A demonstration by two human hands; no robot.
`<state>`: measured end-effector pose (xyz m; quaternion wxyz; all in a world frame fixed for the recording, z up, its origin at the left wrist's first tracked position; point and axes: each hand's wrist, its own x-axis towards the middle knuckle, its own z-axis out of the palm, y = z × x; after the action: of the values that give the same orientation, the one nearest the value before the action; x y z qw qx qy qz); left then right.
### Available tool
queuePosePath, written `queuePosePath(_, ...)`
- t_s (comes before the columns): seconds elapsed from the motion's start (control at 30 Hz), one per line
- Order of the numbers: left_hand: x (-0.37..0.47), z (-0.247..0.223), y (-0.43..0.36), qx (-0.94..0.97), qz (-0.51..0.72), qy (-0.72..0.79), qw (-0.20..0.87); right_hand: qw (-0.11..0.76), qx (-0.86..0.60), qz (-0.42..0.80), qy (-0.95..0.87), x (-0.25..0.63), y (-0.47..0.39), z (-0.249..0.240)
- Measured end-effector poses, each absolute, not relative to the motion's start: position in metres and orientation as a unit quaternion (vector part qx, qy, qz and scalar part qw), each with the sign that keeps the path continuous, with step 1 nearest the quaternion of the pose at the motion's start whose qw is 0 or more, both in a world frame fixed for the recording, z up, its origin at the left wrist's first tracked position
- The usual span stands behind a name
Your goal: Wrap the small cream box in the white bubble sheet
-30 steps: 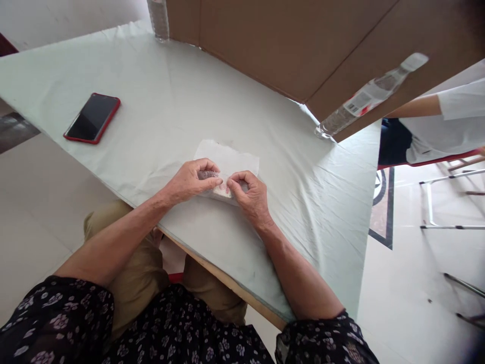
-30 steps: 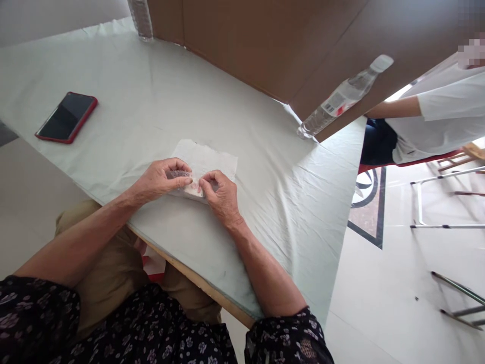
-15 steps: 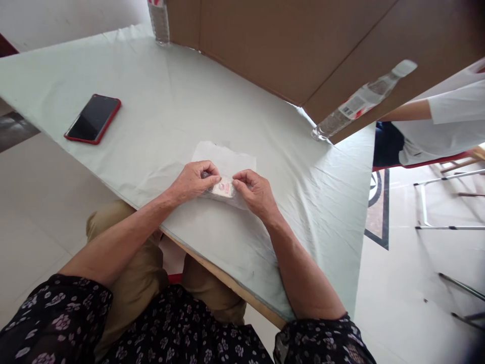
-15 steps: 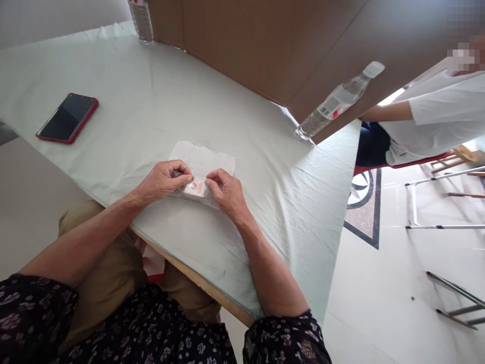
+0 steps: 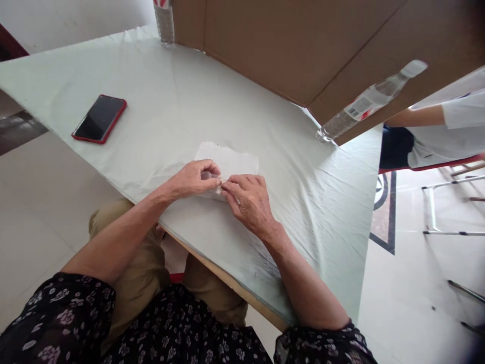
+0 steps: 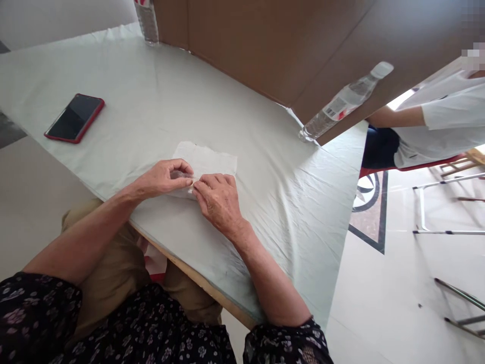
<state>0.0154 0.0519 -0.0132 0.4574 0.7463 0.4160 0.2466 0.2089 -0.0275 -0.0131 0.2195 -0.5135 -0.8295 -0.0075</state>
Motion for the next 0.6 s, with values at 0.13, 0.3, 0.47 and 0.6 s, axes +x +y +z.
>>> queuePosePath(0.13,-0.004,-0.007,0.053,0.77,0.198,0.436,0.423,0.205,-0.512,-0.011,-0.834,0.21,-0.026,-0.018)
queuePosePath(0.3,-0.015,-0.012,0.049,0.758,0.22,0.46,0.406,0.222,-0.522,0.017,-0.824,0.212,-0.025,-0.022)
queuePosePath(0.47,-0.027,-0.011,0.05,0.746,0.204,0.525,0.356,0.229,-0.512,0.047,-0.826,0.209,-0.023,-0.028)
queuePosePath(0.6,-0.038,-0.01,0.055,0.741,0.178,0.562,0.321,0.261,-0.514,0.022,-0.817,0.203,-0.023,-0.039)
